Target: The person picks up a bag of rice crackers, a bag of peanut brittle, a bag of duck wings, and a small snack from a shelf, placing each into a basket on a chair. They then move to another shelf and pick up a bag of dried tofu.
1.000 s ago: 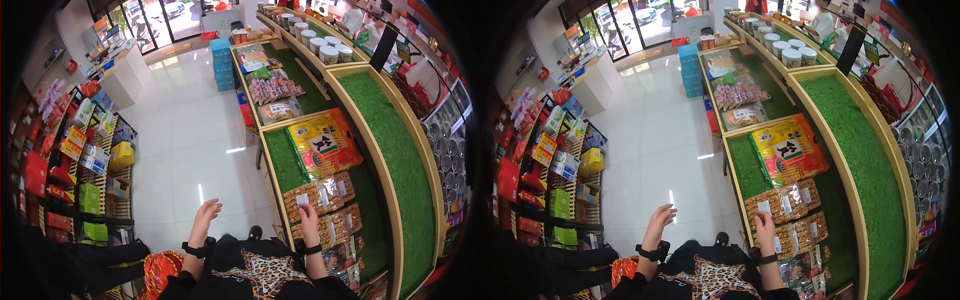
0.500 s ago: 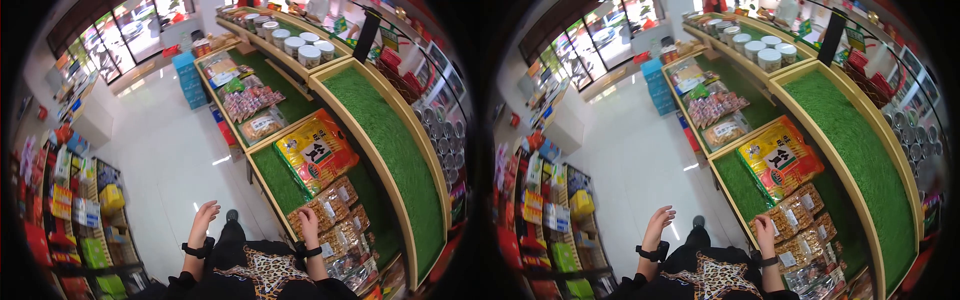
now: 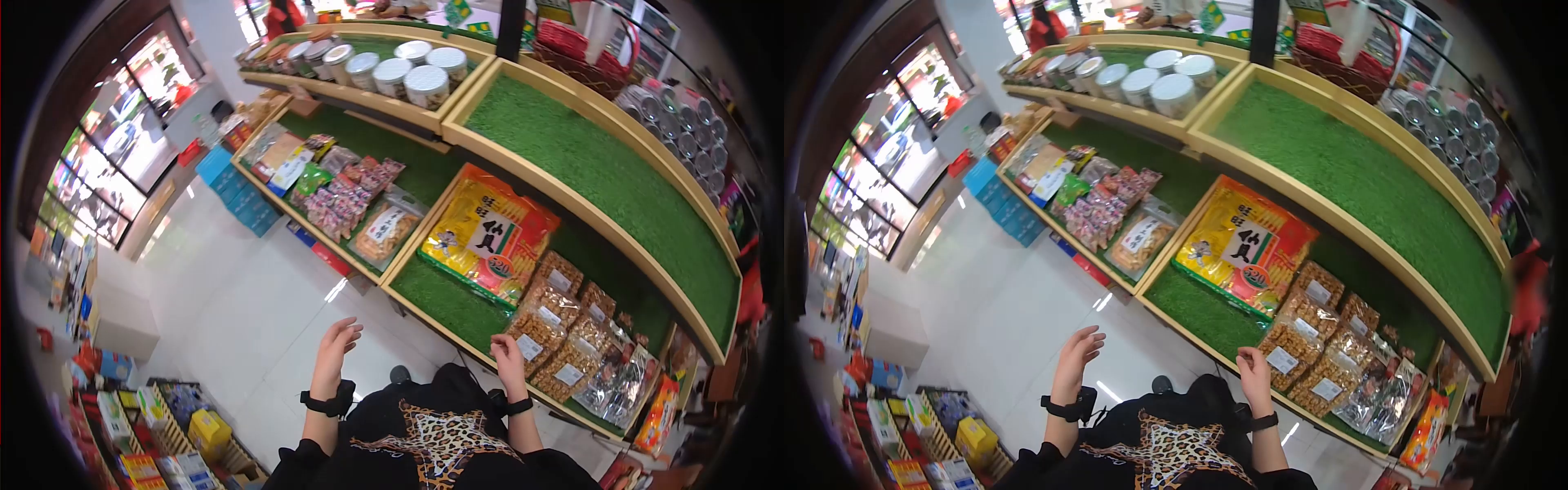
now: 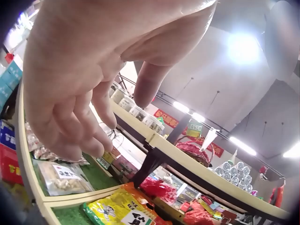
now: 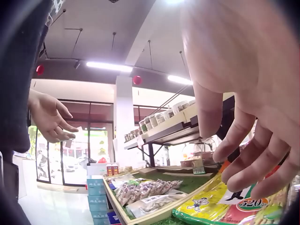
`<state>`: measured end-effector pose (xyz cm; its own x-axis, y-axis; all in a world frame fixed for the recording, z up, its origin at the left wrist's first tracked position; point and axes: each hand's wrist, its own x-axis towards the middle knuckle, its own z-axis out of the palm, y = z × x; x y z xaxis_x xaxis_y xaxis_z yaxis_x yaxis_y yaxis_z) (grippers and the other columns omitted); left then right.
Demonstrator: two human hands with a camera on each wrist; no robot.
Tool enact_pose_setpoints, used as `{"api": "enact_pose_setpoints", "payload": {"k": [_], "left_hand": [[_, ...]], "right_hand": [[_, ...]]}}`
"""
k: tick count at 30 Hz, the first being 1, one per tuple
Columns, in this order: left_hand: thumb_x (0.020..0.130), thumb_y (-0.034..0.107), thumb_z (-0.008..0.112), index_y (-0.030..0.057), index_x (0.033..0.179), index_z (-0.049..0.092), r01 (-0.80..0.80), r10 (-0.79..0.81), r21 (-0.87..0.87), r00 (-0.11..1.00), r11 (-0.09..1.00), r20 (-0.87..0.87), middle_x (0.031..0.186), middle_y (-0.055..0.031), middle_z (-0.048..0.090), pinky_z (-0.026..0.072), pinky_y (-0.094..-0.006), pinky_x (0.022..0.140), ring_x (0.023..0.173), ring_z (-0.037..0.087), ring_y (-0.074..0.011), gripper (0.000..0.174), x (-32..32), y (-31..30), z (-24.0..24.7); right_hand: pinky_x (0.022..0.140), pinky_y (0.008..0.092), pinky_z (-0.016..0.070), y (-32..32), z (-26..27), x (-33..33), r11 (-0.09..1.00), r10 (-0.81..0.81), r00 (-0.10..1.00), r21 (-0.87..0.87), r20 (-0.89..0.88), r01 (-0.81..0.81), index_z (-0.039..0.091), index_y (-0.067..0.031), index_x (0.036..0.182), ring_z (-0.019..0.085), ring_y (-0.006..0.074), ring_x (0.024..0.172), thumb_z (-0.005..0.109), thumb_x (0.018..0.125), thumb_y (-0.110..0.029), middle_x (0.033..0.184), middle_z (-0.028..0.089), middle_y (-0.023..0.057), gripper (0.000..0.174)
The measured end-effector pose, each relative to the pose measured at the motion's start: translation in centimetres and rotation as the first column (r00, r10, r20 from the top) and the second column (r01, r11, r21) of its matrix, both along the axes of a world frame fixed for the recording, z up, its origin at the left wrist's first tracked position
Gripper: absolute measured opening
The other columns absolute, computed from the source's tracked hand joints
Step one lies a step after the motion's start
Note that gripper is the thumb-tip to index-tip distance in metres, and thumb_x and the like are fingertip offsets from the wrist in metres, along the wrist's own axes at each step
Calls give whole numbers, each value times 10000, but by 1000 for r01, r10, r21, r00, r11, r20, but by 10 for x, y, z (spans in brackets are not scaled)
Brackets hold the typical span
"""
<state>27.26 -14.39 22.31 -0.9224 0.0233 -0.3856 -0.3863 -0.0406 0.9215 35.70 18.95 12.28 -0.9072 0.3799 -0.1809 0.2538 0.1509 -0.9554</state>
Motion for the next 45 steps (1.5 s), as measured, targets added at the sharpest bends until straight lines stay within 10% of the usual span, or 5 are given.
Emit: {"api": "enact_pose_setpoints", "payload": {"k": [11,17,32,37,45], "left_hand": [[875,251,491,61,1163,519,246,-243,85,969,965,-45,1056,-70,596,391,-288,849,975,539,-155,346,-91,90,-8],[866,240,511,51,1151,529,233,-232,25,972,972,-35,1045,-61,599,409,-261,814,929,547,-126,342,-119,116,-23],[826,187,571,-41,1135,515,470,-446,-144,878,871,173,1001,-87,579,408,-241,805,925,529,-152,388,-251,152,-150],[800,169,595,-70,1152,483,480,-445,-218,875,850,189,1091,-137,560,401,-273,856,995,527,-199,440,-289,162,-224],[738,124,609,-102,1165,455,581,-578,-225,811,782,87,1071,-198,584,420,-292,849,953,580,-244,507,-310,161,-279]], "right_hand": [[716,269,456,63,20,-21,975,-215,977,65,2,214,575,-10,987,571,143,802,571,820,-103,889,613,70,192],[763,288,456,84,10,-45,986,-90,993,147,73,79,547,-19,1063,570,164,857,588,819,-139,934,606,88,275],[898,293,389,75,-78,-100,897,-286,910,-250,302,365,362,74,1260,488,235,1095,599,811,-178,1214,476,230,566],[835,358,419,74,-111,-135,879,-451,861,284,237,383,476,56,1108,530,353,978,644,713,-174,1054,552,219,487],[994,390,288,83,-193,-149,858,-490,717,128,497,498,308,12,1297,342,388,1204,676,676,-229,1296,362,236,761]]}}
